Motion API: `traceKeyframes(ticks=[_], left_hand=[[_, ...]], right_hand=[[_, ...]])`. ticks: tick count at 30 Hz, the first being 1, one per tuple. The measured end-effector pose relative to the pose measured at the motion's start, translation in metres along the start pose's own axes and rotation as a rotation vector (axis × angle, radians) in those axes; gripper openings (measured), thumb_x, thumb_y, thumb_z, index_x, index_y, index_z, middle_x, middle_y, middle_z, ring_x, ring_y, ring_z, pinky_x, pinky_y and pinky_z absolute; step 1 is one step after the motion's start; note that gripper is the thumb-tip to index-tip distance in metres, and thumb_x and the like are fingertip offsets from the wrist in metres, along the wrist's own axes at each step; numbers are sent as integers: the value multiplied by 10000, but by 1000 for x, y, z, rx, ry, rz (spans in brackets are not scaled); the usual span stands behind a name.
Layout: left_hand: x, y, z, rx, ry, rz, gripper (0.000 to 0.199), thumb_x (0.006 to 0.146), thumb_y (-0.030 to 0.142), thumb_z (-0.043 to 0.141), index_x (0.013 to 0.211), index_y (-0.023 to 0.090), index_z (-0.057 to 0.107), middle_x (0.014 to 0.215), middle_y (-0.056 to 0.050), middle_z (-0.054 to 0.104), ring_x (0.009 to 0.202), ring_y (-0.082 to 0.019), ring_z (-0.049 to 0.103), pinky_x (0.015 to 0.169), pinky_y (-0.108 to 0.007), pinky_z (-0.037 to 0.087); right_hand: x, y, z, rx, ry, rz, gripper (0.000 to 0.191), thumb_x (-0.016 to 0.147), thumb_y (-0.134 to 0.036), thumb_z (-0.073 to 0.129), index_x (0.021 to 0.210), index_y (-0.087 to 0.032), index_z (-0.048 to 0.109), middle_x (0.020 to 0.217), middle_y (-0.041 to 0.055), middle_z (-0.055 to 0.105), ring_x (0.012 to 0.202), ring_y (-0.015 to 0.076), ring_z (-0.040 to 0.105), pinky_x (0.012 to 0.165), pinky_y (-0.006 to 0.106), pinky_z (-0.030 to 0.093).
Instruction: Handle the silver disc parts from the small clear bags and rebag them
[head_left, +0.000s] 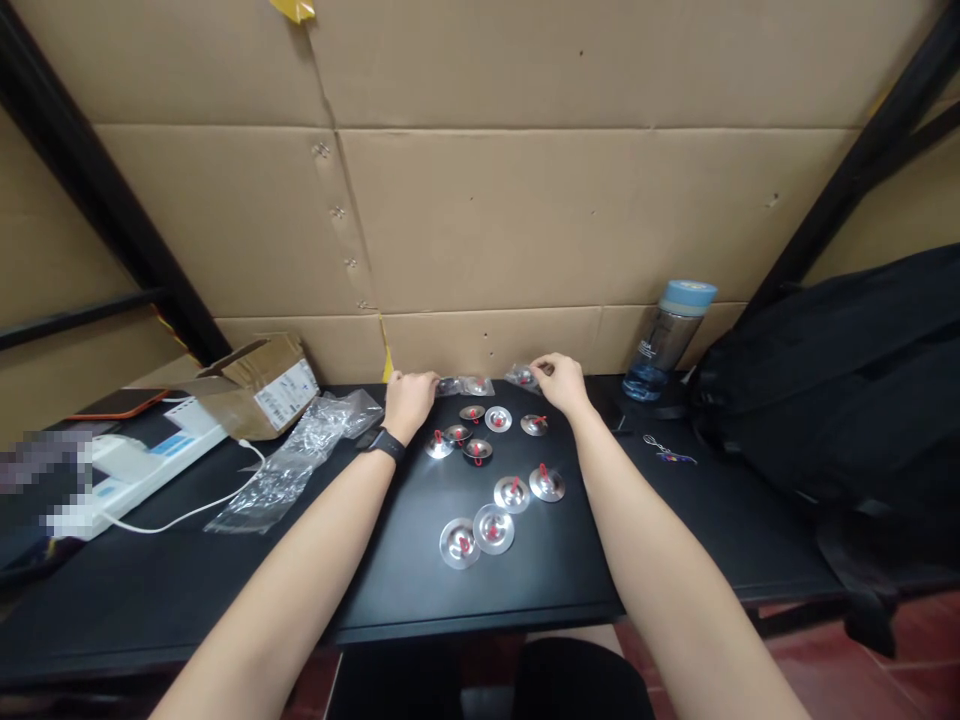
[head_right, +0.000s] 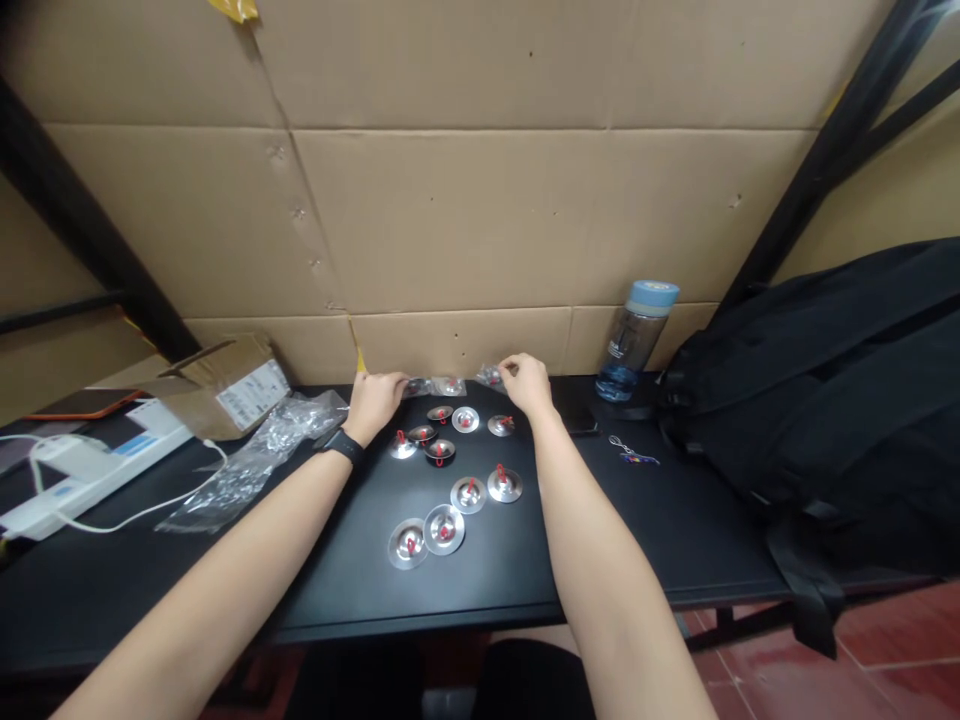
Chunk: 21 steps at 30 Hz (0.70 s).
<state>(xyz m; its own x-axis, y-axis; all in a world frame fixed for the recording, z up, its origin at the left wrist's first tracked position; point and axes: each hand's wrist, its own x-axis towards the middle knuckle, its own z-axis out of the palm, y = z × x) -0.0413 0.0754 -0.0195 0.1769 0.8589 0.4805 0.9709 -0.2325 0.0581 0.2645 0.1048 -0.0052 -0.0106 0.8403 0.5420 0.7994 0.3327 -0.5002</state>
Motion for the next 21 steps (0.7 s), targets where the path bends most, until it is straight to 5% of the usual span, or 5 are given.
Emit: traceKeyframes(ticks=[10, 16, 21], left_hand=[[-3, 2, -46, -320, 131, 72, 265, 963, 298, 518, 926, 275, 779, 1024, -56, 774, 1027, -263, 661, 935, -442, 313], [3, 7, -43, -972, 216, -155, 245, 815, 354, 698, 1004, 205, 743, 898, -59, 768, 828, -205, 691, 794, -329, 480], [5, 6, -39, -1251, 177, -260, 330, 686, 388, 812, 898, 150, 727, 870, -80, 756, 792, -183, 681, 715, -271, 502]], right_hand=[[0, -21, -28, 64, -184, -85, 113, 786, -212, 704, 808, -193, 812, 803, 56, 787, 746, 188, 706, 744, 264, 520], [-2, -24, -38, 215, -219, -67, 341, 739, -163, 753, 1078, -204, 763, 782, 16, 785, 752, 166, 724, 794, 264, 537], [-2, -31, -53, 182, -256, -34, 213, 702, -198, 793, 914, -188, 779, 731, 21, 776, 752, 189, 732, 776, 274, 536]])
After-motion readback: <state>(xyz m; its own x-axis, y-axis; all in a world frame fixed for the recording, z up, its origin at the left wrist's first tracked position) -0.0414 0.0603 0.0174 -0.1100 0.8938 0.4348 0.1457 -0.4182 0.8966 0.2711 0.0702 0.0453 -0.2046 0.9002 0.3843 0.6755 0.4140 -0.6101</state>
